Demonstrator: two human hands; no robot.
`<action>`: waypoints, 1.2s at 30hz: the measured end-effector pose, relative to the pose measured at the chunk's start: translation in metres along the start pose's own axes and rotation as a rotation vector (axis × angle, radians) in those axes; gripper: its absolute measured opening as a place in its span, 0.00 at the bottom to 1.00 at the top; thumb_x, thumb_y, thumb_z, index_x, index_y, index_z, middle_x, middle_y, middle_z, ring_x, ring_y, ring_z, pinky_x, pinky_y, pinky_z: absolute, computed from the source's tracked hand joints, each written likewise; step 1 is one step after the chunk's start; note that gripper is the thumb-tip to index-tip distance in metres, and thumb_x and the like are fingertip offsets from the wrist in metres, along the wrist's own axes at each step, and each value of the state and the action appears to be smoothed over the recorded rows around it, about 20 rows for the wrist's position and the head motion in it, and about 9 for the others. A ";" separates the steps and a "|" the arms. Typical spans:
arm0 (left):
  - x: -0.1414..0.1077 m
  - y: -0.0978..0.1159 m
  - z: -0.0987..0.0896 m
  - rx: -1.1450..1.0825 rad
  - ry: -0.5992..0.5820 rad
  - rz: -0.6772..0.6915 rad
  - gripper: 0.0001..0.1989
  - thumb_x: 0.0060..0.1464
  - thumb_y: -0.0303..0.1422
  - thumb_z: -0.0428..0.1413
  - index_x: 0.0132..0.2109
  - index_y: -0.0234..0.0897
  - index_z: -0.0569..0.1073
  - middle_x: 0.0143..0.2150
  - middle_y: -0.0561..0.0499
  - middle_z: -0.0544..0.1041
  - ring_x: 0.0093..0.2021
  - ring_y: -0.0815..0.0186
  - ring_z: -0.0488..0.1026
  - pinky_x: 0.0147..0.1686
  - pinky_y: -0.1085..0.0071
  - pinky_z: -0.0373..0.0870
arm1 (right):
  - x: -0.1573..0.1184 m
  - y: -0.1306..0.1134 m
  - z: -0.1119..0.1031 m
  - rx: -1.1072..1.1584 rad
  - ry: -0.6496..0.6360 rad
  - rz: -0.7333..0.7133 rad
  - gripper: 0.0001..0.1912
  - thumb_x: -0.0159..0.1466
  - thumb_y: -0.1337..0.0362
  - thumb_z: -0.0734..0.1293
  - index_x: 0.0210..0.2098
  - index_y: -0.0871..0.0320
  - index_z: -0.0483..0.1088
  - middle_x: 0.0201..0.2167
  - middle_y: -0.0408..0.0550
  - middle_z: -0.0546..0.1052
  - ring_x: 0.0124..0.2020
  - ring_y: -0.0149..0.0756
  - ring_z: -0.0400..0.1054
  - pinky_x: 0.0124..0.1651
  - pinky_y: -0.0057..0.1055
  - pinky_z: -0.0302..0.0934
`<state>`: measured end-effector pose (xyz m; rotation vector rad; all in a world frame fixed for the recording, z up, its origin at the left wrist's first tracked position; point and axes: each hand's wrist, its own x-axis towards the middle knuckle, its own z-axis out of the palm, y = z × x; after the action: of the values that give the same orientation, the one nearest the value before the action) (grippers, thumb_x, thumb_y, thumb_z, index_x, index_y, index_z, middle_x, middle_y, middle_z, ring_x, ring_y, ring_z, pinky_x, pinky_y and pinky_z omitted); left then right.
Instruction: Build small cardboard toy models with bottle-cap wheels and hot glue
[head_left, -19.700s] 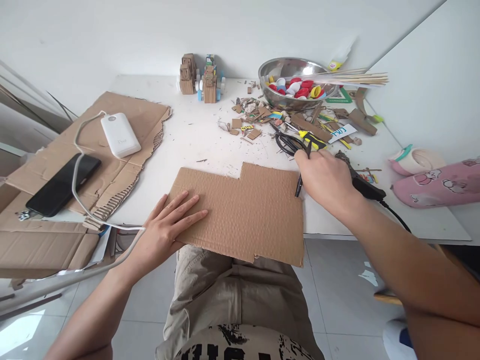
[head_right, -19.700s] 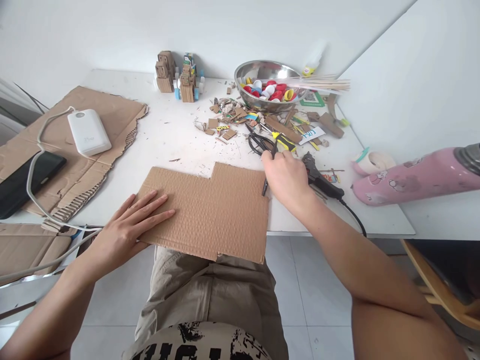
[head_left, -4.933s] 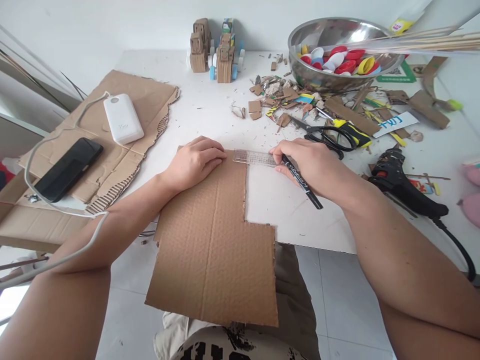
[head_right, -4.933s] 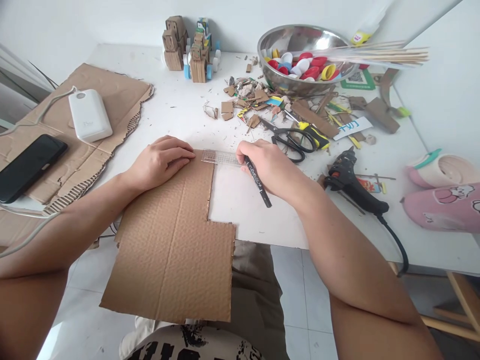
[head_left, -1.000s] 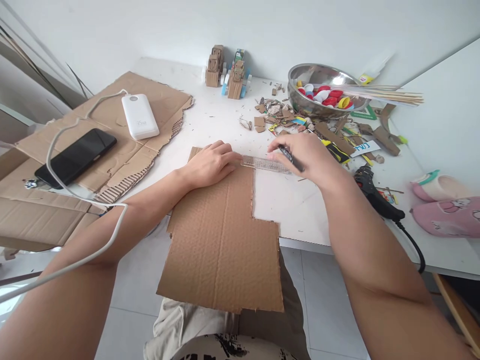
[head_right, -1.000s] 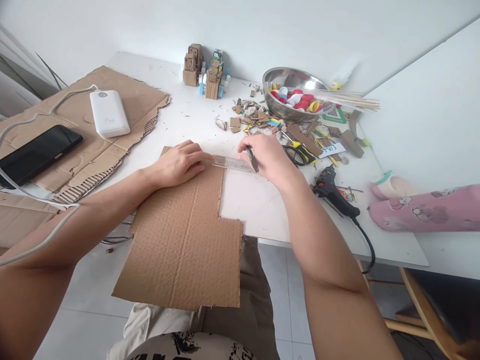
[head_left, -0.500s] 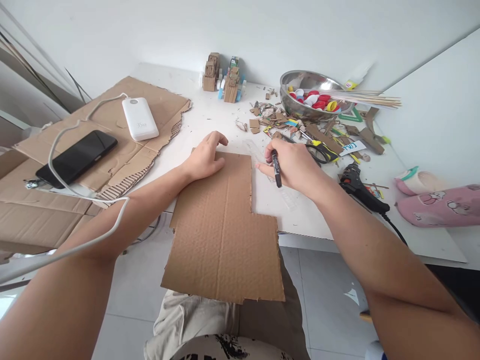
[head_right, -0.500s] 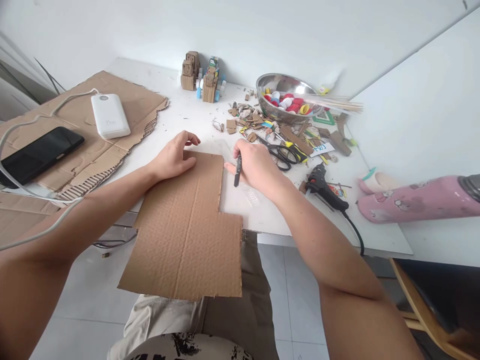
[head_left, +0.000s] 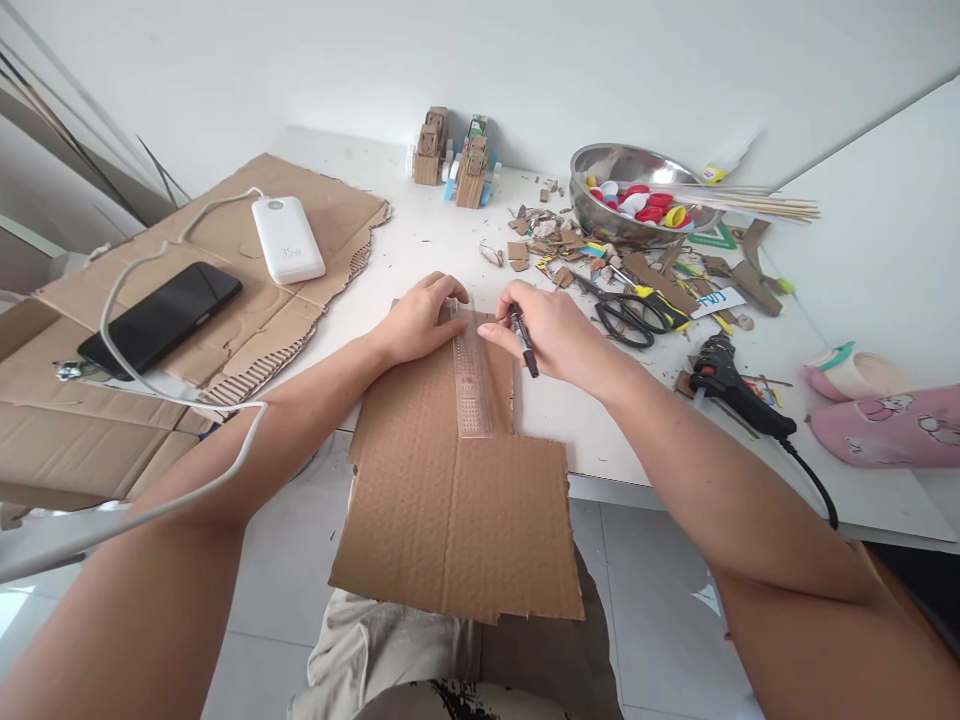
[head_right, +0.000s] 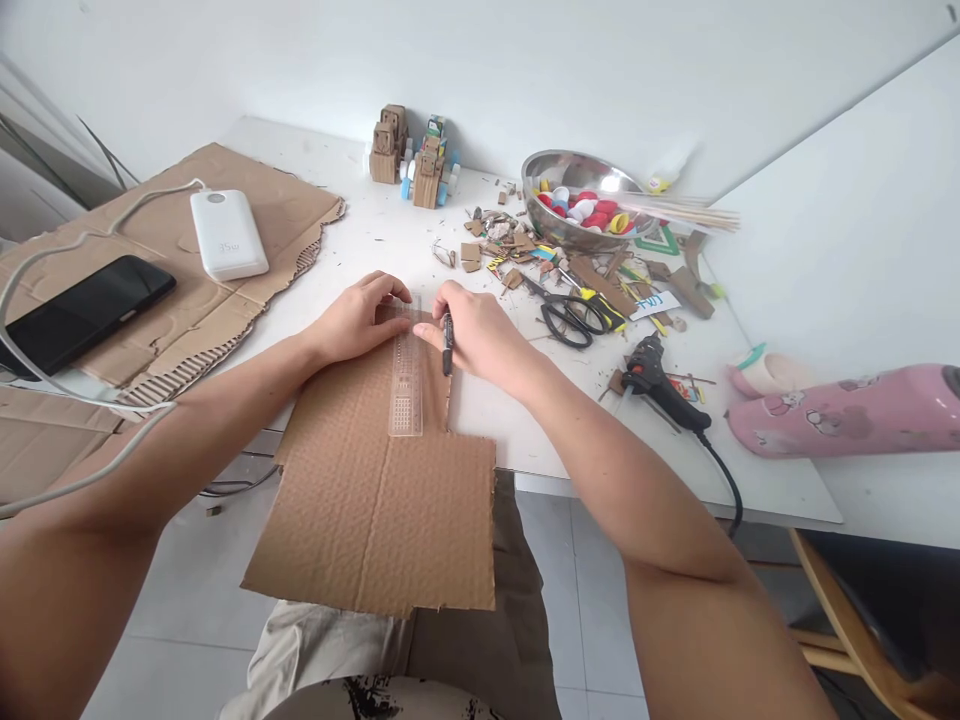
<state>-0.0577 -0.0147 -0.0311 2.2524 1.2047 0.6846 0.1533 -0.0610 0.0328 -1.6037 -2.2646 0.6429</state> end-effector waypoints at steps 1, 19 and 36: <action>-0.001 0.001 -0.001 0.020 -0.013 0.016 0.13 0.63 0.34 0.61 0.53 0.38 0.78 0.57 0.41 0.81 0.54 0.55 0.80 0.60 0.53 0.80 | -0.003 0.005 -0.003 -0.027 -0.008 -0.005 0.16 0.67 0.61 0.76 0.37 0.50 0.63 0.28 0.40 0.76 0.33 0.41 0.75 0.40 0.34 0.63; -0.022 0.001 -0.028 0.335 -0.449 0.051 0.44 0.75 0.59 0.46 0.85 0.39 0.53 0.88 0.39 0.48 0.88 0.44 0.44 0.85 0.38 0.40 | -0.050 0.054 0.029 0.213 -0.092 -0.153 0.30 0.59 0.55 0.85 0.41 0.45 0.60 0.79 0.60 0.69 0.83 0.56 0.57 0.83 0.65 0.55; -0.027 0.007 -0.004 0.423 -0.367 0.129 0.41 0.76 0.54 0.47 0.85 0.37 0.52 0.88 0.37 0.50 0.88 0.45 0.47 0.85 0.41 0.48 | -0.050 0.055 0.031 0.248 -0.071 -0.141 0.28 0.57 0.53 0.86 0.41 0.46 0.65 0.76 0.58 0.73 0.82 0.60 0.60 0.82 0.69 0.55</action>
<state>-0.0695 -0.0401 -0.0288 2.6663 1.1017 0.0424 0.2002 -0.0987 -0.0213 -1.3121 -2.2207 0.9149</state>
